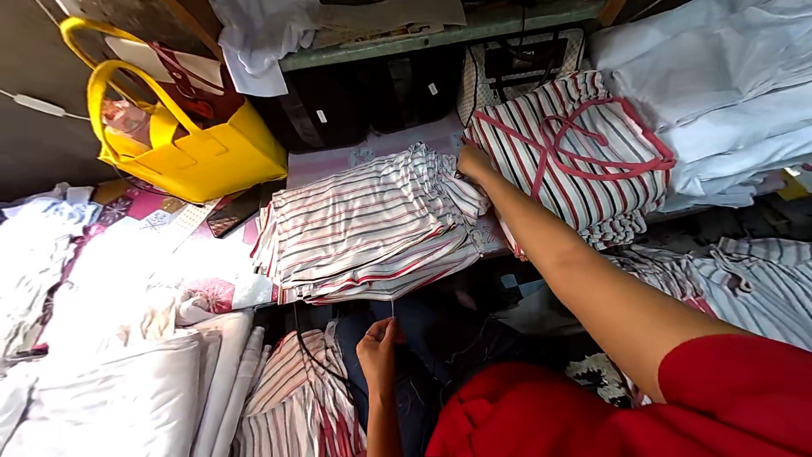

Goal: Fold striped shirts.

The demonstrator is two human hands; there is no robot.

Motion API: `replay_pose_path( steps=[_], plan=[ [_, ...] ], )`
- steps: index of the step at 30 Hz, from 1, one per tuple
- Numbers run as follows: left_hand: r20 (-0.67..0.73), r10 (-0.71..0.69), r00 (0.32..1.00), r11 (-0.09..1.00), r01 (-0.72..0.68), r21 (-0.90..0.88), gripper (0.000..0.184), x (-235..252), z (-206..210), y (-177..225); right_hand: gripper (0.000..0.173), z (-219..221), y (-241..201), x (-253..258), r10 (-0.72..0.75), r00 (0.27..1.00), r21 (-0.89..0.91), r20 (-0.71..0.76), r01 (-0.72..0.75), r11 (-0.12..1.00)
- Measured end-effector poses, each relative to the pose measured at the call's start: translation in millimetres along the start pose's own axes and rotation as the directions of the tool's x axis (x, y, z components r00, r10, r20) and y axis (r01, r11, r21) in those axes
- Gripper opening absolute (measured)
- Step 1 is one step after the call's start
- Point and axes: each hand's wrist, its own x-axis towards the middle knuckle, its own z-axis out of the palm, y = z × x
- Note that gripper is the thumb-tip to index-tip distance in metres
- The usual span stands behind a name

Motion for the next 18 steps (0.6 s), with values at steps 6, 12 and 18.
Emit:
replay_pose_path(
  steps=[6,12,18],
  plan=[
    [0.194,-0.126,0.973,0.897,0.028,0.441,0.016,3,-20,-5,0.036,5,-8,-9,0.01,1.0,-0.141,0.014,-0.008,0.99],
    [0.044,0.089,0.995,0.952,-0.098,0.289,0.043,19,13,21,0.046,-2,-1,14,-0.018,0.998,-0.183,0.066,0.03,0.983],
    [-0.063,-0.132,0.989,0.939,0.105,-0.327,0.037,61,68,9,0.043,2,-8,10,0.02,0.992,-0.225,0.121,0.008,0.974]
  ],
)
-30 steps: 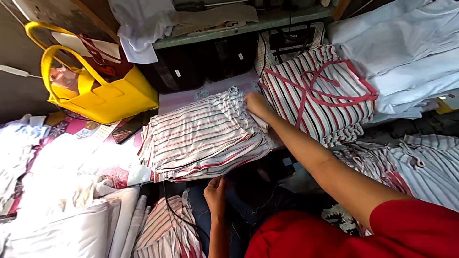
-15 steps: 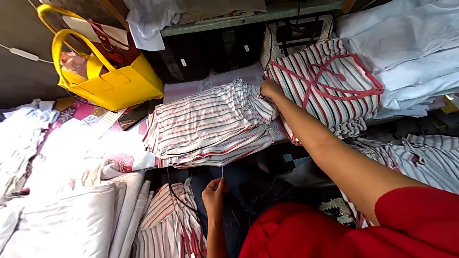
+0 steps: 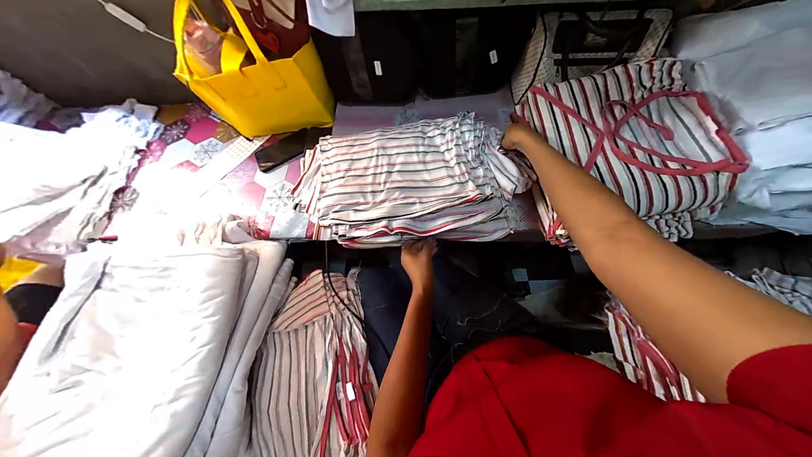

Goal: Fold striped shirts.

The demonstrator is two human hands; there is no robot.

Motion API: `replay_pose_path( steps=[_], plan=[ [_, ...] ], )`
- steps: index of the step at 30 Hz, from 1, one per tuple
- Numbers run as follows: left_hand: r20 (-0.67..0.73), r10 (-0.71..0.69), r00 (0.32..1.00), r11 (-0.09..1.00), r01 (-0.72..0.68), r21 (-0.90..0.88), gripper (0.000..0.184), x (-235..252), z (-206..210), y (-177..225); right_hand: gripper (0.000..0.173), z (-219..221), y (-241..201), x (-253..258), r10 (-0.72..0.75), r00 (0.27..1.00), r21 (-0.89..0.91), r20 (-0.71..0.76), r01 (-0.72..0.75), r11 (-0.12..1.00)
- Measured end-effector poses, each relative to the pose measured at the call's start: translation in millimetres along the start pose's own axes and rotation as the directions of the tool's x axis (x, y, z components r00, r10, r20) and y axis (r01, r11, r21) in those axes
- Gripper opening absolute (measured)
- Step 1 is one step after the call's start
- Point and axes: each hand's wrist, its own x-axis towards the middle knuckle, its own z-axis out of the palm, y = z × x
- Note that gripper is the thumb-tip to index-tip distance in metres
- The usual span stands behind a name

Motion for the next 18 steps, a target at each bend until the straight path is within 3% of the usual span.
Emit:
replay_pose_path(
  steps=[2,6,9,13,14,18],
  plan=[
    [0.002,0.001,1.0,1.0,-0.002,0.022,0.016,-1,1,1,0.04,3,-1,-3,0.007,1.0,0.011,-0.019,-0.006,1.0],
    [0.1,-0.029,0.995,0.99,0.015,0.143,0.018,-10,-27,-2,0.042,7,8,-1,-0.003,0.999,0.079,-0.043,0.007,0.997],
    [0.095,-0.029,0.995,0.991,0.016,0.134,0.018,-19,-38,-8,0.044,7,6,-6,0.048,0.998,0.204,-0.043,-0.038,0.978],
    [0.116,-0.086,0.99,0.991,0.097,-0.096,0.048,-14,-23,-9,0.046,12,-1,-10,0.096,0.994,0.246,-0.05,-0.081,0.966],
    [0.117,-0.116,0.986,0.979,0.133,-0.154,0.048,-9,-16,-8,0.046,13,-2,-11,0.095,0.994,0.22,-0.054,-0.081,0.972],
    [0.108,-0.145,0.984,0.979,0.158,-0.13,0.017,2,-6,-6,0.046,19,0,-12,0.11,0.992,0.218,-0.068,-0.093,0.972]
  ],
)
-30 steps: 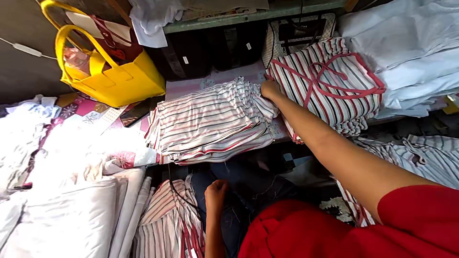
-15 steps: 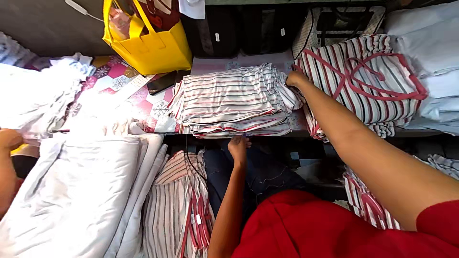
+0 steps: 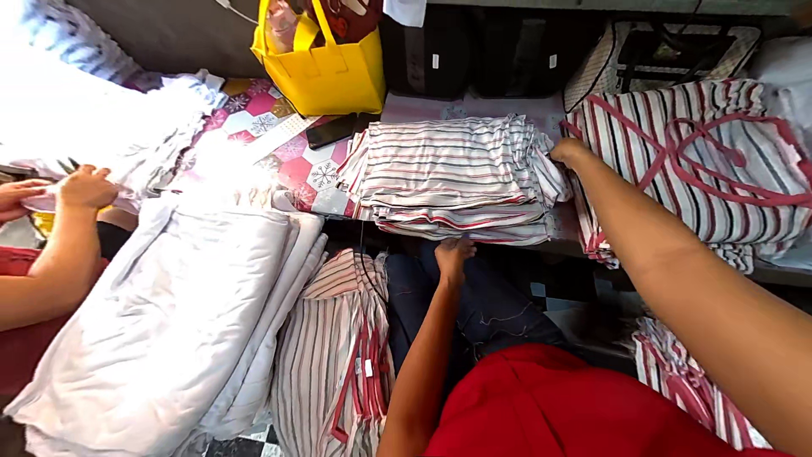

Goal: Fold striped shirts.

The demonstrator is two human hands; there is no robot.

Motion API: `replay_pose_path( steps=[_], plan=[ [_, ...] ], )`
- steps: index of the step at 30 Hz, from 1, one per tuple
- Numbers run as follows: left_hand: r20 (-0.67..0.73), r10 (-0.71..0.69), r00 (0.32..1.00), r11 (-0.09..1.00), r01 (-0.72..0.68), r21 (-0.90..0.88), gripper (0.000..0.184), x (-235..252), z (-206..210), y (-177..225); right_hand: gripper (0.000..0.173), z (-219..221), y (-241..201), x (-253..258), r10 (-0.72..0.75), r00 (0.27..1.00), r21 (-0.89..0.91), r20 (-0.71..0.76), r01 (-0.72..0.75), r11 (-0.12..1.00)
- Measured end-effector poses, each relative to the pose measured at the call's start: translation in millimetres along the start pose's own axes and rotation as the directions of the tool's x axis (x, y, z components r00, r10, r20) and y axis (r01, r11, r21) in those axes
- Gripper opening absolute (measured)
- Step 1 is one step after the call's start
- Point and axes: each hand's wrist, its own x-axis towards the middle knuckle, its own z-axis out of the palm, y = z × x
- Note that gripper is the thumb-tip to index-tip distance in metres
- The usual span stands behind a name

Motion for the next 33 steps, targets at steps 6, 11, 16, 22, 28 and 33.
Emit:
replay_pose_path(
  steps=[6,11,16,22,28,33],
  plan=[
    [0.038,-0.027,0.999,0.994,0.023,0.111,0.016,-21,-18,5,0.046,2,0,-16,0.092,0.996,0.244,0.02,-0.094,0.965],
    [0.077,-0.011,0.997,0.977,-0.006,0.215,0.019,-29,-29,14,0.047,9,-9,-25,0.108,0.994,0.171,-0.004,-0.106,0.98],
    [0.089,-0.004,0.996,0.968,-0.019,0.249,0.019,-36,-35,18,0.046,13,11,-22,0.062,0.995,0.139,-0.074,-0.052,0.989],
    [0.145,0.034,0.989,0.971,-0.067,0.231,0.019,-48,-43,25,0.054,7,25,-38,0.181,0.978,0.516,-0.107,-0.101,0.85],
    [0.047,0.084,0.995,0.983,-0.09,0.161,0.018,-50,-51,21,0.045,-27,21,-97,-0.256,0.897,0.1,-0.36,0.309,0.946],
    [0.023,0.1,0.995,0.983,-0.102,0.154,0.017,-47,-53,15,0.032,10,10,-179,-0.399,0.909,0.37,0.119,0.333,0.867]
  ],
)
